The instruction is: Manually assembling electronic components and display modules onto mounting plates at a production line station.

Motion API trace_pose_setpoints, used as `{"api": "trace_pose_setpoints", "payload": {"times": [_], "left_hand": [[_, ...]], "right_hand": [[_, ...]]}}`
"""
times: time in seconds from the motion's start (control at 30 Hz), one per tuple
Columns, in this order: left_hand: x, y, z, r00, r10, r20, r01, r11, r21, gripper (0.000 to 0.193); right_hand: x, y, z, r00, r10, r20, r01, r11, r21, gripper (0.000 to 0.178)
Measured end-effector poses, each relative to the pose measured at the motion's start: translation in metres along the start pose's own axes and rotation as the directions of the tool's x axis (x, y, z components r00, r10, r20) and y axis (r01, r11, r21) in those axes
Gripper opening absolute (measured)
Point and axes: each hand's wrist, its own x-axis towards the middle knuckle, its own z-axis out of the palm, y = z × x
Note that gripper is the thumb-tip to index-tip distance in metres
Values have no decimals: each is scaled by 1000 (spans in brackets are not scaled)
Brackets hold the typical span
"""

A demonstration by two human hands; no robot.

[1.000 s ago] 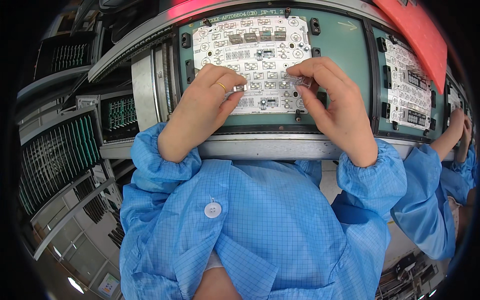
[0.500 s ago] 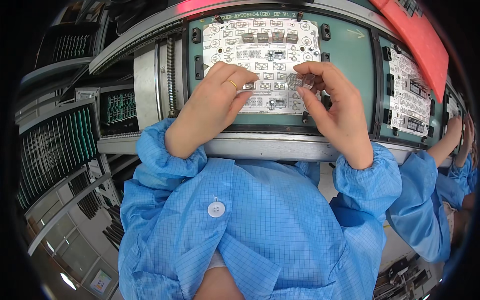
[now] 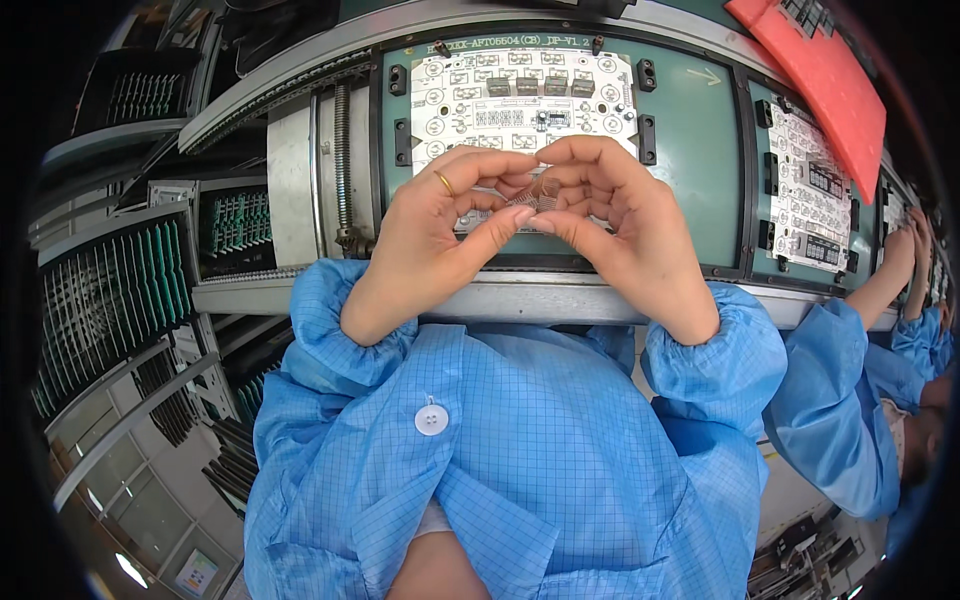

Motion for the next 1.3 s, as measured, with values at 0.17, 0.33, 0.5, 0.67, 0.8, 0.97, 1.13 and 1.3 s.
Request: {"api": "trace_pose_setpoints", "payload": {"times": [0.17, 0.33, 0.5, 0.67, 0.8, 0.97, 1.13, 1.3], "left_hand": [[-4, 2, 0, 1000, 12, -20, -11, 999, 51, 27], [-9, -5, -3, 974, -207, -91, 171, 937, -304, 23], [-12, 3, -16, 977, -199, -78, 162, 927, -338, 27], [-12, 0, -23, 974, -209, -82, 172, 930, -324, 23], [-13, -5, -26, 965, -236, -112, 180, 912, -369, 20], [-14, -6, -26, 968, -217, -130, 155, 916, -370, 25], [-13, -7, -21, 966, -193, -170, 131, 938, -322, 29], [-6, -4, -14, 983, -52, -174, 48, 999, -24, 28]], "right_hand": [[1, -2, 0, 992, 117, 38, -121, 984, 131, 36], [1, -3, 1, 988, 94, -122, -84, 993, 83, 26], [4, 13, -24, 995, -38, -88, -3, 903, -429, 28], [7, 8, -5, 968, -249, 36, 211, 726, -654, 24], [17, 13, -1, 937, -324, 131, 309, 594, -743, 28], [22, 11, 1, 927, -333, 171, 340, 558, -757, 35], [23, 13, 1, 929, -324, 180, 336, 533, -776, 39], [18, 5, -8, 914, -386, 127, 330, 523, -786, 43]]}}
